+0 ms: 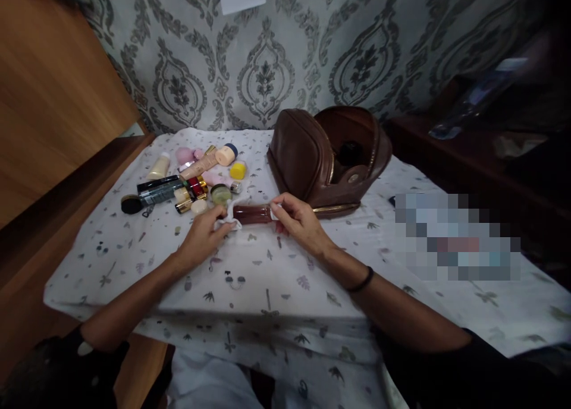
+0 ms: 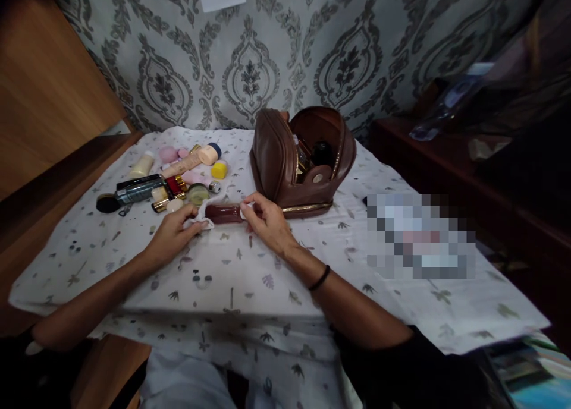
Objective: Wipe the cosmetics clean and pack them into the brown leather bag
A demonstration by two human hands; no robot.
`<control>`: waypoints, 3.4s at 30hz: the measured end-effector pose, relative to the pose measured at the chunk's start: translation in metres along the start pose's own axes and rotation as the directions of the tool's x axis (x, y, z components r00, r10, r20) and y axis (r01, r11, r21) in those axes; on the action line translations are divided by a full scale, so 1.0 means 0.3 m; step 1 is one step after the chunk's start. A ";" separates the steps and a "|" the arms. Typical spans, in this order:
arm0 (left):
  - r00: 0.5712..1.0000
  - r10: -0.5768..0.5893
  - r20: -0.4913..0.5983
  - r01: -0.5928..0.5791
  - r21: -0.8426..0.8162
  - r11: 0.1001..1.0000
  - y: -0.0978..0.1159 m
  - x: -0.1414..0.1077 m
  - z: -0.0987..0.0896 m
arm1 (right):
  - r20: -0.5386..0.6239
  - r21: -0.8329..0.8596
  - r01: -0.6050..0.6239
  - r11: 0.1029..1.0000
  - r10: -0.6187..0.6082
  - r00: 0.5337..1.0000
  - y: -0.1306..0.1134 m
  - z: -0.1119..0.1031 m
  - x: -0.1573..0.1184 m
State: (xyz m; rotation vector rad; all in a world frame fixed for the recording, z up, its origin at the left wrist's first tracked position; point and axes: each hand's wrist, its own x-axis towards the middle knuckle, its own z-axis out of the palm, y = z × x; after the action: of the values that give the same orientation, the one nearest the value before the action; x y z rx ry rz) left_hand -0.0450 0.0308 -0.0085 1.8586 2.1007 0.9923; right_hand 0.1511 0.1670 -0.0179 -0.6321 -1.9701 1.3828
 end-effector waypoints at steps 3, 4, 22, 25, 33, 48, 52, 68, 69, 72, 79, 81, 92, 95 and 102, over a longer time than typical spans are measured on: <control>0.997 -0.058 -0.051 0.053 -0.096 0.994 0.018 0.003 0.017 | 0.059 0.096 -0.064 0.993 0.059 0.997 0.003 0.007 0.000; 0.997 -0.049 -0.063 0.043 -0.100 0.994 0.024 0.003 0.020 | 0.068 0.126 -0.085 0.988 0.077 0.995 0.003 0.010 0.000; 0.953 0.289 0.091 -0.301 0.365 0.881 0.143 0.045 0.066 | 0.099 0.065 -0.149 0.987 0.142 0.985 0.004 0.012 0.004; 0.889 0.377 0.260 -0.454 0.397 0.797 0.189 0.043 0.091 | 0.091 0.061 -0.138 0.989 0.132 0.987 0.015 0.011 0.011; 0.894 0.374 0.248 -0.445 0.377 0.813 0.089 0.031 0.048 | -0.010 -0.093 0.009 0.996 -0.010 1.000 -0.007 -0.007 -0.017; 0.856 0.510 -0.084 -0.500 0.112 0.859 0.037 0.107 0.100 | -0.200 -0.720 0.013 0.694 -0.225 0.954 -0.505 -0.484 0.108; 0.838 0.541 -0.079 -0.534 0.091 0.841 0.020 0.095 0.116 | -0.148 -0.881 -0.075 0.468 -0.120 0.982 -0.511 -0.535 0.199; 0.792 0.604 -0.085 -0.589 0.155 0.793 0.012 0.112 0.110 | -0.142 -0.989 -0.129 -0.068 0.261 0.955 -0.460 -0.492 0.231; 0.795 0.601 -0.086 -0.584 0.158 0.796 0.004 0.108 0.115 | -0.111 -0.992 -0.088 -0.096 0.281 0.953 -0.450 -0.481 0.231; 0.800 0.593 -0.086 -0.574 0.176 0.800 -0.019 0.100 0.126 | -0.028 -0.990 0.022 -0.140 0.341 0.940 -0.424 -0.451 0.235; 0.799 0.598 -0.056 -0.581 0.179 0.794 -0.026 0.100 0.123 | 0.075 -0.972 0.159 -0.174 0.414 0.907 -0.400 -0.433 0.252; 0.798 0.600 -0.056 -0.582 0.187 0.792 -0.023 0.101 0.121 | 0.114 -0.961 0.208 -0.181 0.424 0.898 -0.399 -0.449 0.252; 0.797 0.602 -0.053 -0.586 0.173 0.791 -0.027 0.108 0.124 | 0.522 -0.806 0.591 -0.012 0.454 0.722 -0.401 -0.527 0.262; 0.823 0.568 -0.012 -0.559 0.155 0.814 -0.060 0.090 0.138 | 0.510 -0.811 0.584 -0.030 0.455 0.730 -0.395 -0.532 0.275; 0.830 0.556 0.049 -0.554 0.181 0.812 -0.140 0.053 0.171 | 0.528 -0.794 0.607 -0.035 0.457 0.716 -0.399 -0.533 0.287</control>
State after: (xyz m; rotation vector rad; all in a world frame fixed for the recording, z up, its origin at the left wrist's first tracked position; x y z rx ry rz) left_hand -0.0558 0.0642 -0.0670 2.6626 1.7207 0.9148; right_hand 0.2073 0.2893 0.1532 -0.4724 -3.5235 -0.5914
